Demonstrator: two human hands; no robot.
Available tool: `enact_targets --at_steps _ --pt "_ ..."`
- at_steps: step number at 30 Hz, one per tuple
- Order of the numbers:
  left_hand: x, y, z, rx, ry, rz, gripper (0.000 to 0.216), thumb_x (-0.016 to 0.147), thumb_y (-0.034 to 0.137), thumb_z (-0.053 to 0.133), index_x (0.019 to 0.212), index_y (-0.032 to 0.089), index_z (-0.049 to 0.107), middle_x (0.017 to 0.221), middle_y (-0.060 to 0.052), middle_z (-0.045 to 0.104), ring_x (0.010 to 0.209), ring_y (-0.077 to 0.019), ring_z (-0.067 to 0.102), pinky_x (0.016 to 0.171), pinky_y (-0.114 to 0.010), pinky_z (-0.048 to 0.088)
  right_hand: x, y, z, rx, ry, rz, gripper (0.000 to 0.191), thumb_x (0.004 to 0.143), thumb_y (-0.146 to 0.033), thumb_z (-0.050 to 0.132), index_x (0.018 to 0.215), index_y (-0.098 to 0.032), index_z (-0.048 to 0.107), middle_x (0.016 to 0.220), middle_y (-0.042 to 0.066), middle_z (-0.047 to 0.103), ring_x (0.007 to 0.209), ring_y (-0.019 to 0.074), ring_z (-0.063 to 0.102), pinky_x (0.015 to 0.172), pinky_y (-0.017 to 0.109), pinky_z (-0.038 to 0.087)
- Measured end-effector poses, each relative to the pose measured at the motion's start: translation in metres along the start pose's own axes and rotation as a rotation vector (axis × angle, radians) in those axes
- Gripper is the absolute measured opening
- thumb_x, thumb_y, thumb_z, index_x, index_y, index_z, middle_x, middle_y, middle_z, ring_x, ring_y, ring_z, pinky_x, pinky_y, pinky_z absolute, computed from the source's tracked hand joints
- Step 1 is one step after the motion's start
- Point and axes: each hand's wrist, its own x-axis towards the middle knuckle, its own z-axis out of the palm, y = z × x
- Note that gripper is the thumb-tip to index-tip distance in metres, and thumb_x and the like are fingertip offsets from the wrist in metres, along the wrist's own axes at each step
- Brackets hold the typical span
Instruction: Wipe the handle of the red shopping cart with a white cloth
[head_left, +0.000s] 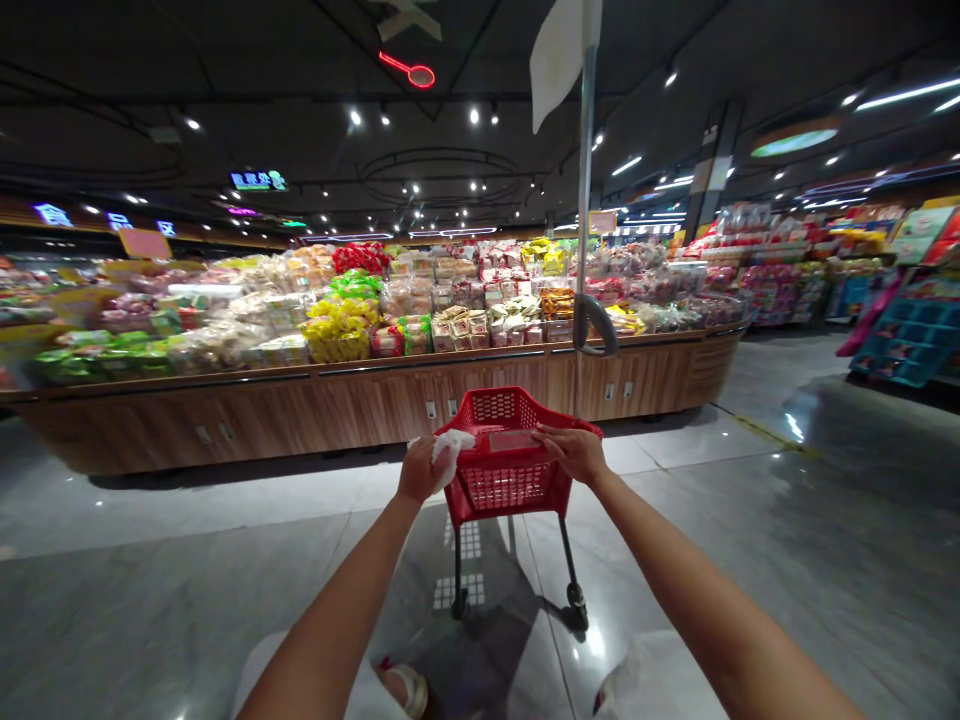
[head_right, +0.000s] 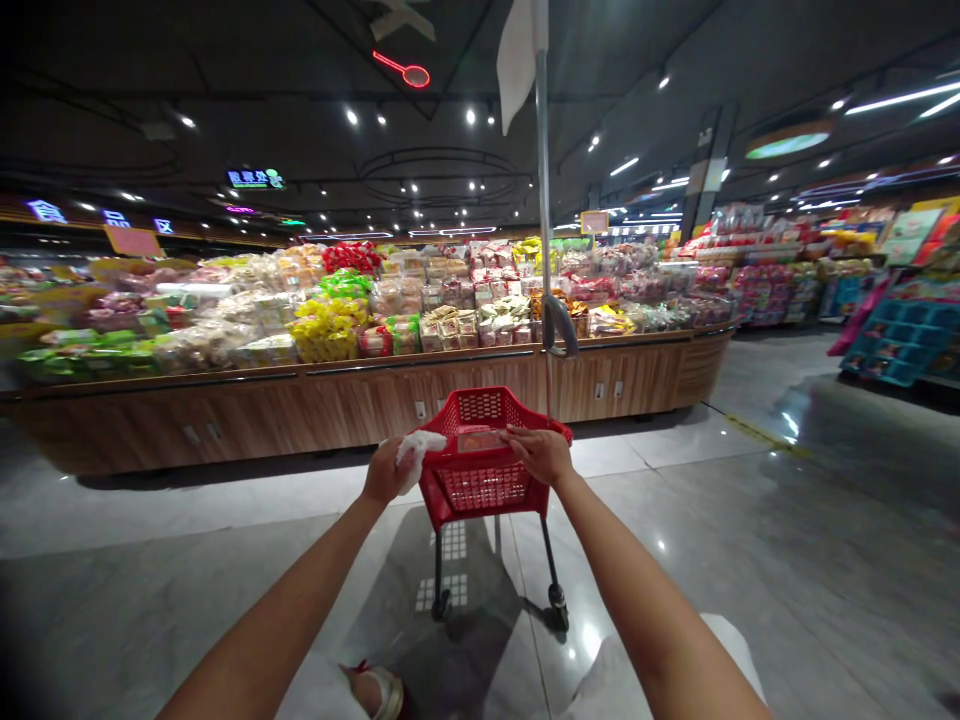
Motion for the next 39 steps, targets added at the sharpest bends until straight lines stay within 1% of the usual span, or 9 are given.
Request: enact_targets --at_steps 6,11,17,22,25,29,32,35,39 --pt "-0.003 0.040 0.015 0.079 0.064 -0.130 0.044 0.095 0.041 0.029 0.079 0.020 0.064 0.077 -0.008 0.067 0.079 -0.0219 0.063 0.080 -0.038 0.050 0.015 -0.024 0.010 -0.038 0.106 -0.073 0.034 0.096 -0.027 0.038 0.115 -0.025 0.066 0.125 0.005 0.063 0.118 0.0207 0.055 0.110 0.051 0.024" --pt "-0.015 0.061 0.024 -0.057 -0.023 0.040 0.039 0.095 0.041 0.035 0.089 0.018 0.066 0.087 -0.010 0.068 0.088 -0.0225 0.063 0.085 -0.038 0.050 0.010 -0.077 0.025 0.011 0.024 -0.169 0.032 0.095 -0.028 0.040 0.112 -0.022 0.067 0.111 0.006 0.069 0.113 0.0205 0.054 0.104 0.042 0.034" --pt "-0.025 0.049 0.029 -0.243 -0.132 0.169 0.047 0.092 0.050 0.038 0.112 0.016 0.064 0.113 -0.013 0.065 0.111 -0.0254 0.057 0.099 -0.042 0.047 0.001 -0.071 0.020 0.011 0.087 -0.072 0.037 0.096 -0.031 0.038 0.122 -0.018 0.061 0.105 0.007 0.070 0.107 0.0222 0.054 0.097 0.039 0.039" --pt "-0.037 0.033 0.046 -0.301 -0.108 0.018 0.054 0.094 0.053 0.028 0.112 0.016 0.064 0.119 -0.014 0.064 0.116 -0.0251 0.056 0.106 -0.043 0.043 -0.007 -0.051 0.010 0.115 0.091 -0.141 0.041 0.097 -0.030 0.035 0.082 -0.023 0.073 0.089 0.002 0.071 0.107 0.0203 0.055 0.101 0.040 0.035" --pt "-0.040 0.021 0.054 -0.328 -0.101 -0.082 0.052 0.094 0.051 0.031 0.111 0.015 0.063 0.117 -0.014 0.065 0.116 -0.0272 0.056 0.106 -0.047 0.042 -0.013 -0.052 0.004 0.092 0.076 -0.102 0.043 0.096 -0.028 0.034 0.076 -0.022 0.072 0.086 0.004 0.071 0.110 0.0202 0.055 0.103 0.042 0.034" --pt "-0.037 0.001 0.058 -0.368 -0.076 -0.211 0.046 0.095 0.044 0.031 0.114 0.014 0.061 0.114 -0.013 0.067 0.109 -0.0270 0.060 0.098 -0.046 0.047 -0.017 -0.078 -0.010 -0.099 -0.039 0.039 0.042 0.095 -0.027 0.034 0.082 -0.019 0.073 0.091 0.008 0.071 0.115 0.0224 0.054 0.109 0.045 0.025" --pt "-0.032 -0.008 0.061 -0.342 -0.053 -0.292 0.043 0.095 0.041 0.031 0.111 0.014 0.061 0.113 -0.012 0.067 0.111 -0.0260 0.059 0.099 -0.045 0.046 -0.015 -0.111 -0.017 -0.158 -0.198 0.053 0.040 0.095 -0.031 0.037 0.084 -0.019 0.073 0.089 0.008 0.072 0.100 0.0205 0.061 0.107 0.039 0.029" --pt "-0.032 -0.006 0.066 -0.298 -0.047 -0.315 0.041 0.096 0.039 0.030 0.111 0.017 0.060 0.117 -0.010 0.065 0.114 -0.0237 0.057 0.102 -0.042 0.043 -0.009 -0.143 -0.012 -0.200 -0.275 0.076 0.034 0.093 -0.033 0.043 0.091 -0.016 0.073 0.091 0.011 0.073 0.089 0.0210 0.065 0.097 0.036 0.038" --pt "-0.039 0.009 0.067 -0.252 -0.049 -0.339 0.041 0.096 0.041 0.032 0.119 0.017 0.056 0.125 -0.011 0.060 0.122 -0.0232 0.051 0.104 -0.041 0.041 -0.001 -0.163 0.005 -0.289 -0.321 0.274 0.039 0.094 -0.036 0.043 0.089 -0.011 0.072 0.085 0.018 0.072 0.080 0.0273 0.068 0.073 0.036 0.046"
